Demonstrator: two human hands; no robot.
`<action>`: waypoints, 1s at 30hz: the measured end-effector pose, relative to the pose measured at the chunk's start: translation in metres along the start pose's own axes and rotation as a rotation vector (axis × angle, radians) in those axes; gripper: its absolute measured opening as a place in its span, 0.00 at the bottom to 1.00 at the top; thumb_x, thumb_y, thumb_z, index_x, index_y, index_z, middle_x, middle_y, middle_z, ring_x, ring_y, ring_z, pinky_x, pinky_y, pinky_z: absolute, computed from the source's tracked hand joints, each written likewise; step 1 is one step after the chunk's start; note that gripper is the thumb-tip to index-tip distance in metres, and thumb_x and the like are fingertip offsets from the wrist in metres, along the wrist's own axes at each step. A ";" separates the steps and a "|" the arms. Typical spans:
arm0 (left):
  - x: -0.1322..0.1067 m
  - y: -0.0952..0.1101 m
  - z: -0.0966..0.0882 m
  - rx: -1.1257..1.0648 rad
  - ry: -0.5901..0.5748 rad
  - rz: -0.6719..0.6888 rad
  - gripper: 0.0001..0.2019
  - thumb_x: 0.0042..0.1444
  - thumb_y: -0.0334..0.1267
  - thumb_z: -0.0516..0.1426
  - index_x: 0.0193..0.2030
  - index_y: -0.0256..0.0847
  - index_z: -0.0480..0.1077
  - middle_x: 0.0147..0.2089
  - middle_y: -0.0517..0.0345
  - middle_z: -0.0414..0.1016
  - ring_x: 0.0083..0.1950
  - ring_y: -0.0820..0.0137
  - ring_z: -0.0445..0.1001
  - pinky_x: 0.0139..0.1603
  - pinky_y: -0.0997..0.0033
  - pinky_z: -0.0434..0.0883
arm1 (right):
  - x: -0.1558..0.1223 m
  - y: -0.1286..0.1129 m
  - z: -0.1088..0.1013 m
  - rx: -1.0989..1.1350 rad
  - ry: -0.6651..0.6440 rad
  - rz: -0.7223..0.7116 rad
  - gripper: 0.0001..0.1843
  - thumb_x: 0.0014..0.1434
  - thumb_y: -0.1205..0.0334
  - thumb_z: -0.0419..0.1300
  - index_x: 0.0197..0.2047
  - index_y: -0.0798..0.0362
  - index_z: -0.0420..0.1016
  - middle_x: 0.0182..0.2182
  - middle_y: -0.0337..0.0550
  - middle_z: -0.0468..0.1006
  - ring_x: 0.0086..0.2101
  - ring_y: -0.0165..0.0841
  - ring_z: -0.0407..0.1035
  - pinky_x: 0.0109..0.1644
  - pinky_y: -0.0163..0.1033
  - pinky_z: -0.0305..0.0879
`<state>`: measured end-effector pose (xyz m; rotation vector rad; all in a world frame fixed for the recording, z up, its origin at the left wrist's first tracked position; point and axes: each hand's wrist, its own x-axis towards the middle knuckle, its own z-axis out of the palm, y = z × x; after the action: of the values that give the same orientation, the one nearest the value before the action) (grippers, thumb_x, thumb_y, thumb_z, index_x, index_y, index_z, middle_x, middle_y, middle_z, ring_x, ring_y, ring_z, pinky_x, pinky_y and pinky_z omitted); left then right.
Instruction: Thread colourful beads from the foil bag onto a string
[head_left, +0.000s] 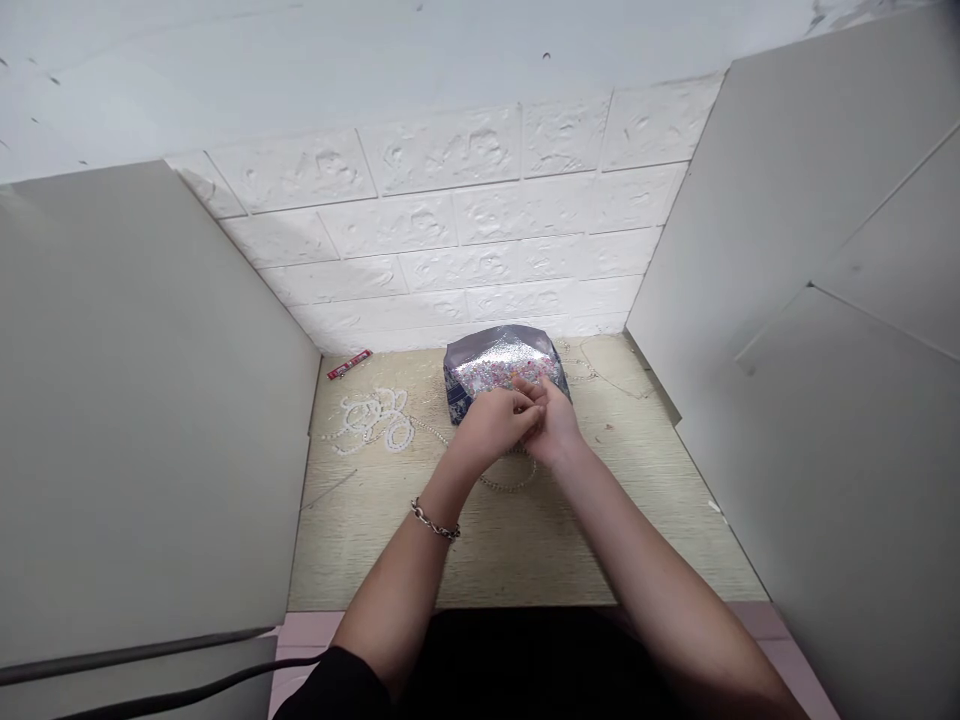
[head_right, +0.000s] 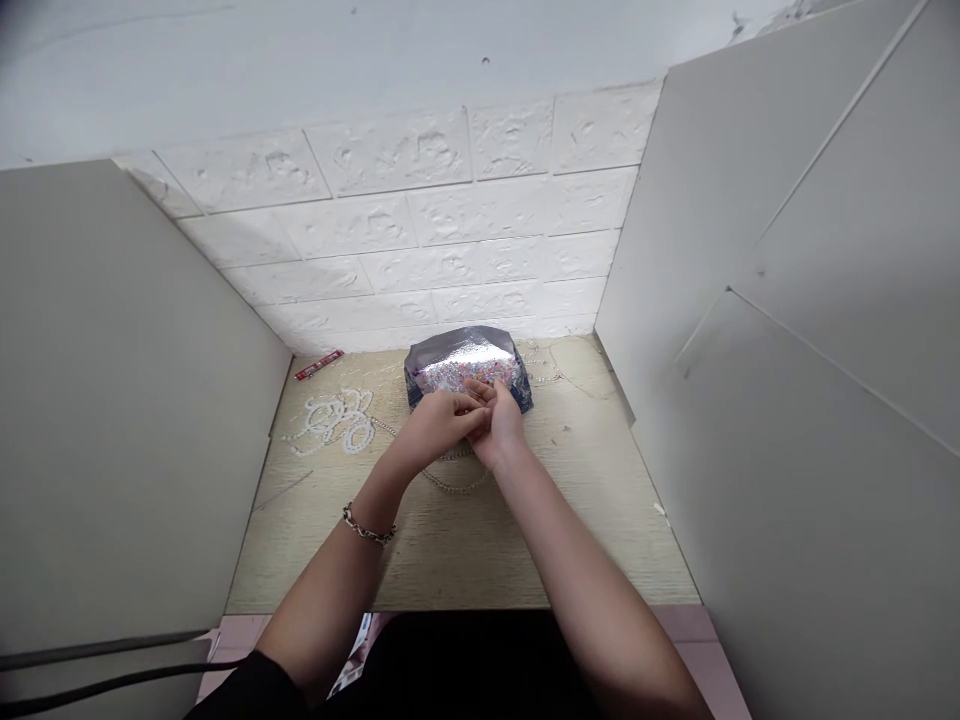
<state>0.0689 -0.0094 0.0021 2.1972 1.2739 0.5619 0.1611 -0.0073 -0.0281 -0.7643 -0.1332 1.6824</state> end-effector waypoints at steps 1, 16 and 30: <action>0.000 0.000 0.001 0.025 0.025 -0.001 0.13 0.47 0.41 0.49 0.19 0.38 0.69 0.19 0.59 0.69 0.21 0.76 0.62 0.22 0.75 0.53 | 0.000 0.000 0.000 0.017 -0.002 -0.001 0.18 0.56 0.56 0.44 0.27 0.57 0.68 0.14 0.39 0.69 0.15 0.26 0.63 0.14 0.29 0.57; -0.001 -0.006 -0.013 0.006 0.085 0.017 0.13 0.49 0.43 0.49 0.32 0.42 0.73 0.24 0.60 0.72 0.26 0.75 0.65 0.25 0.76 0.57 | -0.001 -0.001 0.001 0.112 -0.092 -0.024 0.14 0.55 0.61 0.46 0.27 0.59 0.68 0.19 0.44 0.72 0.20 0.26 0.67 0.22 0.30 0.66; 0.001 -0.006 -0.013 0.109 0.034 0.027 0.11 0.48 0.37 0.50 0.32 0.45 0.73 0.30 0.60 0.74 0.30 0.73 0.68 0.32 0.76 0.61 | -0.001 -0.004 0.000 0.124 -0.106 -0.023 0.15 0.55 0.58 0.44 0.30 0.58 0.67 0.28 0.50 0.75 0.28 0.31 0.70 0.25 0.33 0.67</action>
<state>0.0578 -0.0032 0.0084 2.3065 1.3226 0.5551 0.1643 -0.0069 -0.0260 -0.5793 -0.1092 1.6931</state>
